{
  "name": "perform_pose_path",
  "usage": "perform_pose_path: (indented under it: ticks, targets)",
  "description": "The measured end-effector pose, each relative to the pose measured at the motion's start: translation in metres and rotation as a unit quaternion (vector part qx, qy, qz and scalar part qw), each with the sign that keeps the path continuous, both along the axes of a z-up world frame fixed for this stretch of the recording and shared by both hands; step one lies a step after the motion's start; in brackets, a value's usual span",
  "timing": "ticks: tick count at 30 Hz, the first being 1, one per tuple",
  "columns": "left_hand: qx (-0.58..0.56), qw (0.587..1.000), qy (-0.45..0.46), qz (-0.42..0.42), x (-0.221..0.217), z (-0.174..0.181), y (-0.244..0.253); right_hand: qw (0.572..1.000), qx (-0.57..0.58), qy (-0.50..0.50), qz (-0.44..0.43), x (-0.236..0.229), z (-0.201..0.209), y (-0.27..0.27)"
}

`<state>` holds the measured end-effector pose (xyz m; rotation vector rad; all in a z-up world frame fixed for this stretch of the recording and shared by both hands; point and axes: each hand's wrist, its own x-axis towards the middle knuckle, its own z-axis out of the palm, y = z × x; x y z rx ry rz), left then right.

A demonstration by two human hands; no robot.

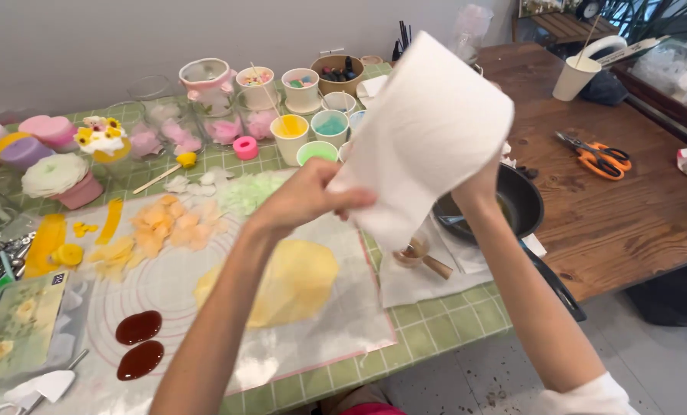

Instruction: The recorder adds liquid dye to melted wax in a paper cup and stirs it with a stick.

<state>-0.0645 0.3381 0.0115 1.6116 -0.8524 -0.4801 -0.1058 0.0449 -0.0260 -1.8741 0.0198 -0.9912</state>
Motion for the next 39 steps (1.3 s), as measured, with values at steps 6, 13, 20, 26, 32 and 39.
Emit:
perform_pose_path:
  ticks: [6,13,20,26,32,39]
  targets:
    - [-0.056,0.993,0.028,-0.103,0.020,0.021,0.068,0.971,-0.158,-0.180,0.019,0.017,0.093,0.093]
    - [-0.196,0.970,0.120,-0.072,0.097,0.020,0.088,0.865,-0.393,-0.309,0.049,0.060,0.156,0.111]
    - [-0.146,0.984,0.103,0.020,0.069,0.100,0.072,0.736,-0.553,-0.389,0.029,0.085,0.178,0.115]
    - [-0.229,0.962,0.146,0.005,-0.001,0.102,0.069,0.773,-0.465,-0.428,-0.049,0.054,0.178,0.119]
    - [-0.169,0.980,0.086,-0.059,-0.065,0.067,0.052,0.839,-0.441,-0.314,-0.060,-0.010,0.159,0.086]
    - [-0.022,0.995,-0.004,-0.100,-0.134,0.016,0.031,0.871,-0.439,-0.149,-0.162,-0.061,0.121,-0.017]
